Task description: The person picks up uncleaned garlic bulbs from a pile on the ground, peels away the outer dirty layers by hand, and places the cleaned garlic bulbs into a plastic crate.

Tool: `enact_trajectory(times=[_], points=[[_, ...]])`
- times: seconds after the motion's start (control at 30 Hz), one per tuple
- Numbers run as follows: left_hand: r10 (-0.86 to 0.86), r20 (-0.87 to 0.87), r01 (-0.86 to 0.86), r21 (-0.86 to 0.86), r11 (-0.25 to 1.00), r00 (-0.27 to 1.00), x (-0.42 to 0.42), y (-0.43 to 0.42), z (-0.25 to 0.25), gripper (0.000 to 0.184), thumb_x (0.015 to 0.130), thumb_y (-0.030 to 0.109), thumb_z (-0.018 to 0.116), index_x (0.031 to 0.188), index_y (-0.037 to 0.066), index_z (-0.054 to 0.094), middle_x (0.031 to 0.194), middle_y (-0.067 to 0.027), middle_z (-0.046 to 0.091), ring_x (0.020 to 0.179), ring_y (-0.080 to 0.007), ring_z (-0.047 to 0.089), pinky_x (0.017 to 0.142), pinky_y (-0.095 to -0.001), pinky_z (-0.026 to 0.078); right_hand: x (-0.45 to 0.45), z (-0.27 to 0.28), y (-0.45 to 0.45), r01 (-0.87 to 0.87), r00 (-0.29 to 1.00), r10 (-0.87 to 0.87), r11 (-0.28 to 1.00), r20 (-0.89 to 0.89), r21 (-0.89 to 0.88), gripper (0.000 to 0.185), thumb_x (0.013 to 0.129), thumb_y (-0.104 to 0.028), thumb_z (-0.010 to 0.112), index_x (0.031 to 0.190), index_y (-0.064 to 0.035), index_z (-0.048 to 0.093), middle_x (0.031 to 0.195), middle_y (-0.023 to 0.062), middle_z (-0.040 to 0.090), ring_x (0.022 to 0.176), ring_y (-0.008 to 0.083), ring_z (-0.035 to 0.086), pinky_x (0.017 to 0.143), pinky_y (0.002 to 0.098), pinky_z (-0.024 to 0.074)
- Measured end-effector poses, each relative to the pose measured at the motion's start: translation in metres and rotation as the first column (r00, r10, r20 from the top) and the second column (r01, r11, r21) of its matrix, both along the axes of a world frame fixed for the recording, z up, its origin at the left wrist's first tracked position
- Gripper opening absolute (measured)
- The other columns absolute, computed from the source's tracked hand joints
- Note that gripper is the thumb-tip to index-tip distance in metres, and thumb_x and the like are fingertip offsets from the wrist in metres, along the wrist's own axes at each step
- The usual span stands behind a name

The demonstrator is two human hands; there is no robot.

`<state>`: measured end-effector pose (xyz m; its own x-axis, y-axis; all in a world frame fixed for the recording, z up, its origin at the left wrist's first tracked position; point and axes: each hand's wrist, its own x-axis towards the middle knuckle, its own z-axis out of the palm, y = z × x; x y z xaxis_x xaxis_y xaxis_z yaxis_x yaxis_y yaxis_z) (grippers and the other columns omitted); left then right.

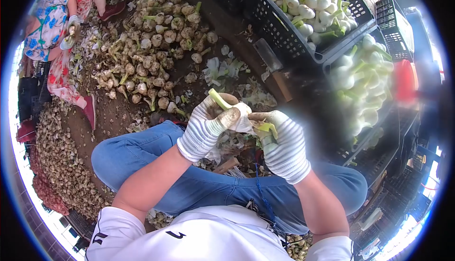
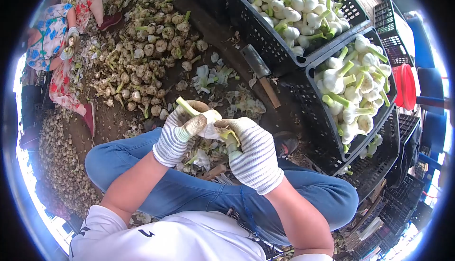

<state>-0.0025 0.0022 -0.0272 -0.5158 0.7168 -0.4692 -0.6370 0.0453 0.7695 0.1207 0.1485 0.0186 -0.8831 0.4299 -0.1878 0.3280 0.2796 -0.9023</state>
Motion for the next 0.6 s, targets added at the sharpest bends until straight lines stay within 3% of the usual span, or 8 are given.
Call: enact_trajectory(times=[0.13,0.23,0.27,0.4,0.47,0.53,0.6], points=[[-0.045,-0.064,0.045,0.002,0.999,0.997,-0.003,0.001,0.007,0.042,0.083,0.024,0.077,0.115,0.003,0.059,0.105,-0.0083,0.067,0.097,-0.0161,0.063,0.087,-0.0320,0.052,-0.002,0.003,0.004,0.040,0.999,-0.040,0.999,-0.015,-0.022,0.029,0.079,0.008,0.057,0.104,-0.0030,0.066,0.092,0.0171,0.066,0.084,0.0325,0.065,0.077,0.0349,0.0517],[-0.069,-0.073,0.074,0.057,0.996,0.995,-0.005,0.001,0.010,0.036,0.082,0.019,0.077,0.110,0.003,0.061,0.103,-0.0058,0.066,0.095,-0.0133,0.063,0.085,-0.0298,0.052,-0.003,0.002,0.005,0.142,0.990,-0.144,0.986,0.014,0.090,0.028,0.080,0.009,0.055,0.102,-0.0023,0.066,0.091,0.0160,0.067,0.084,0.0289,0.066,0.077,0.0341,0.0518],[-0.072,-0.077,0.079,0.102,0.992,0.994,-0.004,-0.001,0.008,0.037,0.082,0.018,0.078,0.110,0.003,0.061,0.103,-0.0057,0.066,0.095,-0.0135,0.063,0.085,-0.0299,0.052,-0.003,0.000,0.010,0.270,0.963,-0.270,0.961,0.017,-0.051,0.027,0.081,0.011,0.053,0.102,-0.0017,0.066,0.092,0.0150,0.068,0.083,0.0243,0.067,0.078,0.0322,0.0520],[-0.032,-0.088,0.050,0.210,0.977,0.996,-0.004,0.001,0.008,0.040,0.079,0.017,0.080,0.112,0.003,0.062,0.103,-0.0057,0.066,0.096,-0.0150,0.063,0.087,-0.0302,0.052,-0.001,0.000,0.019,0.237,0.971,-0.238,0.968,0.002,0.079,0.026,0.083,0.011,0.054,0.103,-0.0005,0.066,0.091,0.0145,0.069,0.082,0.0208,0.068,0.077,0.0281,0.0514],[-0.085,-0.084,0.103,0.243,0.965,0.993,-0.006,-0.001,0.008,0.041,0.078,0.014,0.080,0.113,0.002,0.063,0.111,-0.0082,0.064,0.101,-0.0163,0.062,0.090,-0.0315,0.051,-0.002,0.001,0.017,0.256,0.966,-0.257,0.965,0.015,0.060,0.025,0.084,0.010,0.054,0.104,-0.0003,0.066,0.091,0.0139,0.069,0.082,0.0198,0.067,0.077,0.0276,0.0511],[-0.114,-0.124,0.142,0.245,0.959,0.986,-0.007,-0.003,0.007,0.040,0.077,0.013,0.079,0.112,0.002,0.063,0.116,-0.0094,0.062,0.104,-0.0168,0.061,0.091,-0.0324,0.050,0.000,-0.008,0.018,0.345,0.939,-0.344,0.936,0.019,-0.065,0.025,0.085,0.010,0.054,0.104,-0.0005,0.066,0.090,0.0117,0.069,0.080,0.0166,0.066,0.076,0.0268,0.0505],[-0.132,-0.136,0.163,0.251,0.954,0.982,-0.008,-0.004,0.008,0.041,0.077,0.013,0.080,0.113,0.002,0.064,0.120,-0.0100,0.060,0.108,-0.0178,0.060,0.094,-0.0335,0.049,0.000,-0.010,0.019,0.360,0.933,-0.360,0.933,-0.011,-0.007,0.024,0.087,0.009,0.053,0.104,-0.0007,0.066,0.089,0.0117,0.069,0.079,0.0164,0.065,0.075,0.0264,0.0501]])
